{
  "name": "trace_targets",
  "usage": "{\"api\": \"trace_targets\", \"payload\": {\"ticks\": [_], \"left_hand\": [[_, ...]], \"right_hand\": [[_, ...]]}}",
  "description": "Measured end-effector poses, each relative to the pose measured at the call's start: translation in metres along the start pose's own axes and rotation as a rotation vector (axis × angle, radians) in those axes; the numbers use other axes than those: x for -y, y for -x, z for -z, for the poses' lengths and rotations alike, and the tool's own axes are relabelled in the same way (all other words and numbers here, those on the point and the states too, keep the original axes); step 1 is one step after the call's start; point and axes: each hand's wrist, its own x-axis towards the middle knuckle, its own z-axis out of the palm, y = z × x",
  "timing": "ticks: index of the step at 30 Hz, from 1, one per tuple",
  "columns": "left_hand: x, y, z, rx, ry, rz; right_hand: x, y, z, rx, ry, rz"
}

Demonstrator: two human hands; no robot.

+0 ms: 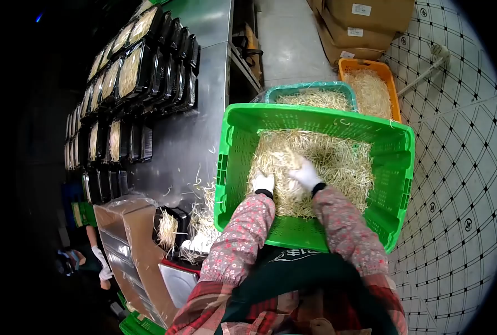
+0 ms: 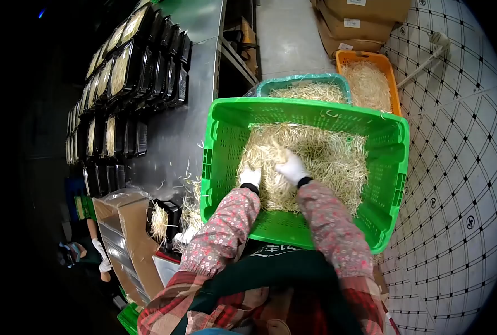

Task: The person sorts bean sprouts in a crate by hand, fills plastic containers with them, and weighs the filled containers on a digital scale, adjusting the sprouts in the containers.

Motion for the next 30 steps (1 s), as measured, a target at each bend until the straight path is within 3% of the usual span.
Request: {"api": "trace_targets", "payload": {"ticks": [1,3,5,6,7,9,10,11,12,13,15,16,17,18,21,22,23,25,26,27,28,29,30], "left_hand": [[-0.008,0.006,0.001,-0.007,-0.076,0.028],[0.007,-0.011,-0.018,0.025,-0.048,0.002],[0.030,-0.037,-0.043,0.040,0.224,-0.052],[0.028,-0.033,-0.039,0.041,0.398,0.012],[0.017,-0.013,-0.021,0.120,0.617,0.033],[-0.005,0.035,0.018,0.266,0.990,0.040],[-0.012,0.058,0.035,0.343,1.145,0.019],[-0.016,0.077,0.048,0.406,1.283,-0.011],[-0.011,0.083,0.051,0.465,1.306,-0.095],[-0.015,0.094,0.054,0.469,1.329,-0.049],[-0.021,0.084,0.043,0.559,1.216,-0.053],[-0.007,0.059,0.021,0.702,1.170,0.053],[-0.006,0.052,0.015,0.567,1.055,-0.016],[-0.006,0.046,0.010,0.430,0.926,-0.066],[0.002,0.037,0.031,0.339,0.700,-0.028],[0.046,-0.002,-0.005,0.238,0.704,-0.069],[0.089,-0.041,-0.040,0.136,0.701,-0.110],[0.052,-0.010,0.002,0.225,0.592,-0.063],[0.042,-0.001,0.001,0.167,0.669,-0.042],[0.030,0.004,-0.006,0.108,0.750,-0.031],[0.027,-0.001,-0.023,0.155,0.746,0.017],[0.024,-0.005,-0.039,0.202,0.739,0.066],[0.021,-0.010,-0.056,0.249,0.731,0.113]], "right_hand": [[-0.035,-0.015,-0.024,-0.039,0.063,0.025],[0.002,0.012,-0.053,-0.157,0.255,-0.108],[0.013,0.013,-0.069,-0.190,0.331,-0.194],[0.040,0.022,-0.057,-0.074,0.255,-0.284],[0.031,0.018,-0.059,-0.112,0.267,-0.310],[-0.036,0.003,-0.064,-0.072,-0.118,-0.121],[0.015,0.028,-0.039,0.121,-0.503,-0.068],[0.065,0.051,-0.012,0.191,-0.522,-0.151],[0.094,0.065,0.007,0.221,-0.499,-0.174],[0.106,0.068,0.023,0.248,-0.475,-0.192],[0.085,0.054,0.042,0.178,-0.466,-0.284],[0.038,0.032,0.043,0.128,-0.462,-0.212],[-0.002,0.017,0.051,0.110,-0.499,-0.183],[0.004,0.018,0.062,0.047,-0.429,-0.204],[0.016,0.036,0.089,-0.056,-0.356,-0.297],[0.014,0.038,0.097,-0.137,-0.143,-0.262],[0.004,0.031,0.107,-0.147,-0.144,-0.250],[-0.040,0.025,0.110,-0.275,0.070,-0.207],[-0.005,0.039,0.101,-0.271,-0.174,-0.281],[-0.012,0.034,0.078,-0.352,-0.305,-0.193],[-0.018,0.028,0.063,-0.241,-0.212,-0.214],[-0.037,0.016,0.040,-0.195,0.018,0.069],[0.034,0.044,0.028,-0.164,0.273,-0.347]]}}
